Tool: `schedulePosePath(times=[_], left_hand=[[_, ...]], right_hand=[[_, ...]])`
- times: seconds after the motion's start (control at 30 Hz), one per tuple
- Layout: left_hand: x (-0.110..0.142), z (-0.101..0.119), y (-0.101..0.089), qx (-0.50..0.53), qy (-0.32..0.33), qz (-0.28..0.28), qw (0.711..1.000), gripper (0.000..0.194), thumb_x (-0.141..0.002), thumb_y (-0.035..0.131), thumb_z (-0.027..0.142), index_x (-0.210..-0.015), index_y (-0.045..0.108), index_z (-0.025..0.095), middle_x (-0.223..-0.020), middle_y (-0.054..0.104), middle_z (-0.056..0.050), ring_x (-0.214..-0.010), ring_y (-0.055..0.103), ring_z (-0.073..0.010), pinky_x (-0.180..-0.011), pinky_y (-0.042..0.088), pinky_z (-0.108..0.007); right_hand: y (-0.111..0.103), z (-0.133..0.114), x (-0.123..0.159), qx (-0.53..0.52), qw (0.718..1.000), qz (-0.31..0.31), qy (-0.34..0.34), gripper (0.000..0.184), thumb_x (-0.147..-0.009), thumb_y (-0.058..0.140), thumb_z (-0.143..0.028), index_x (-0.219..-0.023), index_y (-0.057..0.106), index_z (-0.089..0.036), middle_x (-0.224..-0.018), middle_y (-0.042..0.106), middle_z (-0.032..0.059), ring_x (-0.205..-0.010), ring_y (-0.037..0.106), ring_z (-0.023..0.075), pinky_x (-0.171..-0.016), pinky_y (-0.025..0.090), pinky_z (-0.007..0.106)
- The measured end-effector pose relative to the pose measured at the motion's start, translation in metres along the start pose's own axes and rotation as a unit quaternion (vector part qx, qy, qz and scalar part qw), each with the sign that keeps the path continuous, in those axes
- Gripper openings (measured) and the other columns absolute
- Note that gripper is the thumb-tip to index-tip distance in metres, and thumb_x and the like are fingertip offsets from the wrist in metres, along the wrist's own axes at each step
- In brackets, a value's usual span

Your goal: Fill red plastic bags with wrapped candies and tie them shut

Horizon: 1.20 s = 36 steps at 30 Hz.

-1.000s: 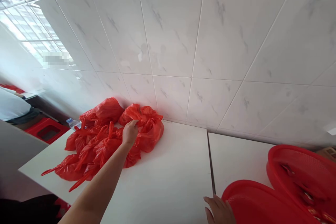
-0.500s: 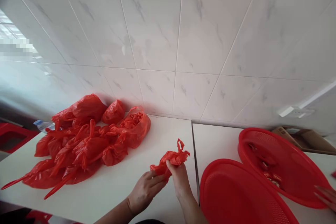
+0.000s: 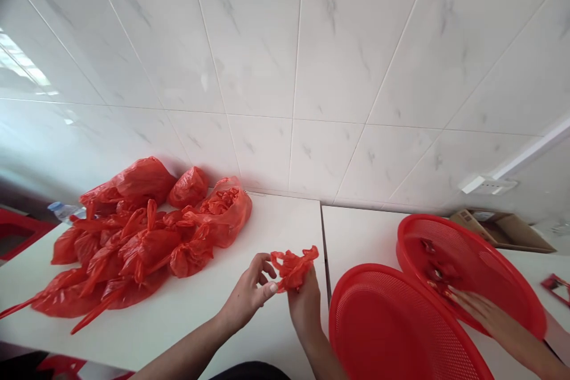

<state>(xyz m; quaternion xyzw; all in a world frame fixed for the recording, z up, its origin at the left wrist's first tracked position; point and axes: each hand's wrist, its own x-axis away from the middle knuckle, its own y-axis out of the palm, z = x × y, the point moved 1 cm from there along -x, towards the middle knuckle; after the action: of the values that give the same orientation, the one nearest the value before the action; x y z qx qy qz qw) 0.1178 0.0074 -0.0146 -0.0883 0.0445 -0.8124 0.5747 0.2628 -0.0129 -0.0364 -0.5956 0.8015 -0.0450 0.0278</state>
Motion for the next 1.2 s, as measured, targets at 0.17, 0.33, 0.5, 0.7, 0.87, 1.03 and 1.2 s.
schedulePosePath(times=[0.17,0.33,0.5,0.7,0.87,1.03,1.2], left_hand=[[-0.010,-0.006,0.007,0.041,-0.069,0.021,0.997,0.021,-0.078,0.057,0.028,-0.097,0.060,0.021,-0.073,0.062,-0.001,-0.060,0.055,-0.0143,-0.048,0.043,-0.022],[-0.008,-0.014,0.002,0.024,-0.047,0.044,0.998,0.019,-0.076,0.052,0.022,-0.085,0.068,0.018,-0.081,0.068,-0.004,-0.068,0.059,-0.0157,-0.059,0.047,-0.026],[-0.015,-0.018,-0.038,0.190,-0.117,0.192,0.956,0.027,-0.079,0.054,0.044,-0.088,0.060,0.019,-0.086,0.065,-0.004,-0.071,0.061,-0.0153,-0.058,0.050,-0.026],[-0.014,-0.033,-0.079,0.271,-0.154,0.222,0.924,0.019,-0.075,0.060,0.037,-0.082,0.055,0.020,-0.081,0.061,-0.003,-0.070,0.061,-0.0133,-0.069,0.052,-0.029],[0.003,-0.030,-0.079,0.157,-0.183,0.030,0.970,0.019,-0.068,0.070,0.033,-0.077,0.060,0.018,-0.082,0.063,-0.002,-0.080,0.059,-0.0154,-0.073,0.048,-0.029],[0.012,-0.024,-0.071,0.117,-0.156,-0.063,0.979,0.023,-0.069,0.073,0.035,-0.077,0.063,0.016,-0.079,0.064,-0.002,-0.072,0.055,-0.0136,-0.071,0.042,-0.026],[0.010,-0.014,-0.045,0.198,-0.102,-0.091,0.971,0.029,-0.073,0.072,0.038,-0.070,0.053,0.017,-0.080,0.065,-0.003,-0.074,0.057,-0.0148,-0.074,0.043,-0.029]], right_hand=[[0.006,-0.006,0.019,-0.071,0.982,-0.174,-0.001,0.056,-0.079,0.062,-0.037,-0.132,0.044,-0.030,-0.122,0.059,0.0054,-0.114,0.055,0.0241,-0.094,0.047,0.039],[-0.008,0.005,0.006,-0.058,0.990,-0.095,0.086,0.040,-0.084,0.052,-0.055,-0.106,0.065,-0.024,-0.107,0.068,0.0068,-0.102,0.061,0.0252,-0.089,0.048,0.038],[-0.038,0.020,-0.013,-0.129,0.978,0.068,0.149,0.045,-0.080,0.053,-0.059,-0.104,0.065,-0.022,-0.101,0.069,0.0060,-0.091,0.064,0.0234,-0.073,0.053,0.032],[-0.063,0.037,-0.019,-0.216,0.956,0.090,0.177,0.040,-0.072,0.068,-0.052,-0.097,0.066,-0.021,-0.090,0.064,0.0015,-0.076,0.061,0.0158,-0.061,0.051,0.025],[-0.076,0.054,-0.022,-0.192,0.961,0.065,0.186,0.042,-0.066,0.072,-0.044,-0.099,0.061,-0.020,-0.091,0.064,0.0027,-0.081,0.063,0.0196,-0.067,0.053,0.031],[-0.079,0.023,-0.010,0.143,0.964,0.220,0.037,0.055,-0.072,0.062,-0.044,-0.119,0.049,-0.018,-0.120,0.054,0.0135,-0.111,0.051,0.0296,-0.092,0.044,0.043],[-0.028,-0.003,-0.001,0.199,0.968,-0.076,-0.133,0.024,-0.091,0.039,-0.036,-0.088,0.059,-0.023,-0.091,0.062,0.0050,-0.087,0.057,0.0191,-0.081,0.044,0.032]])
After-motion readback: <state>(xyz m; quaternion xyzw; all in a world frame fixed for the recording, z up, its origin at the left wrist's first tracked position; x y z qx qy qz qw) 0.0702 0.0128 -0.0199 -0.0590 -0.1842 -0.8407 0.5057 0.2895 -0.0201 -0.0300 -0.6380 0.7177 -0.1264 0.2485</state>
